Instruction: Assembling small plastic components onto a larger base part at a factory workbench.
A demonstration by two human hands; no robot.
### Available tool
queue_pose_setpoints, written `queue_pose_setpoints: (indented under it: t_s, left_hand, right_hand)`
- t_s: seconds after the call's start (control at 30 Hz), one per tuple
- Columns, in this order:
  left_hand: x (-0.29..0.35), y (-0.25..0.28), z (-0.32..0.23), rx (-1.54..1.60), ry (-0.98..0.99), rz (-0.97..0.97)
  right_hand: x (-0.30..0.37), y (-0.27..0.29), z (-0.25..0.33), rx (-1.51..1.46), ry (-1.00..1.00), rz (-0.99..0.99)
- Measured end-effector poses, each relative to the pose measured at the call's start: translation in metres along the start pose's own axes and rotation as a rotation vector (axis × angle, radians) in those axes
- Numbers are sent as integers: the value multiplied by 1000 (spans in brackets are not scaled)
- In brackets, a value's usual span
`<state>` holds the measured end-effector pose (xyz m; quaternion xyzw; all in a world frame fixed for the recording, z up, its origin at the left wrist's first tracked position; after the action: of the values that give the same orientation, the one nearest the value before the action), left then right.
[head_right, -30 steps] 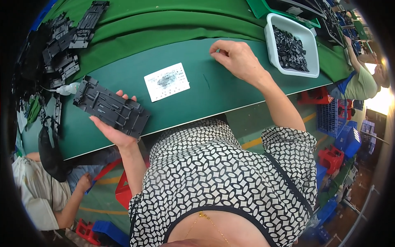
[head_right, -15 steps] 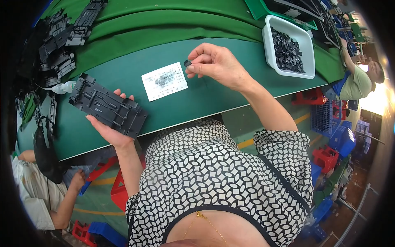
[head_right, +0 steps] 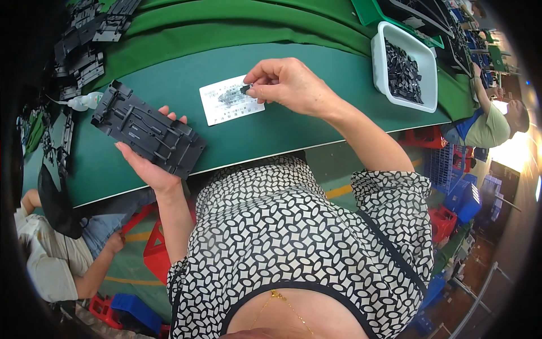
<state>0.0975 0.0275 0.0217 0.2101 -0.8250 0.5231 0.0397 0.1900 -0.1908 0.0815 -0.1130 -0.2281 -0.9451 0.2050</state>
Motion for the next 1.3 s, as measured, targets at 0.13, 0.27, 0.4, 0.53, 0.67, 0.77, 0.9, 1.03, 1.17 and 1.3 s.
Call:
queue_pose_setpoints:
  t_s: [0.13, 0.27, 0.4, 0.53, 0.67, 0.77, 0.9, 1.03, 1.17, 1.3]
  left_hand:
    - [0, -2, 0, -4, 2, 4]
    - [0, 0, 1, -4, 2, 2]
    - [1, -1, 0, 0, -5, 25]
    - [1, 0, 0, -7, -3, 5]
    - [1, -1, 1, 11, 3, 9]
    - [0, -1, 0, 0, -1, 11]
    - [1, -1, 0, -9, -4, 3]
    - [0, -1, 0, -25, -12, -9]
    - [1, 0, 0, -16, -8, -6]
    - [0, 0, 1, -8, 3, 4]
  right_hand:
    - [-4, 0, 0, 197, 22, -15]
    - [-7, -2, 5, 279, 72, -29]
    - [-9, -5, 13, 482, 131, -42]
    - [-12, -2, 13, 535, 125, -50]
    - [-15, -1, 5, 544, 8, -51]
    - [-17, 0, 2, 561, 30, -73]
    - [-17, -1, 1, 574, -18, -72]
    - [-18, -2, 0, 570, -41, -71]
    - [-22, 0, -9, 534, -43, -57]
    - [-23, 0, -14, 480, -59, -57]
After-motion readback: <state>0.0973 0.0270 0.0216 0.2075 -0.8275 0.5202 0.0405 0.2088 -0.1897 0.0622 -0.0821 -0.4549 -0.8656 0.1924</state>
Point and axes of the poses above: each hand's wrist, its own x-axis away from the middle knuckle, its own y-axis out of the back of the hand, z = x × y, the point moved 8 cm from there along -x, towards the middle knuckle, and after that the axes turned 11 degrees about -z, right-handed, at the moved point
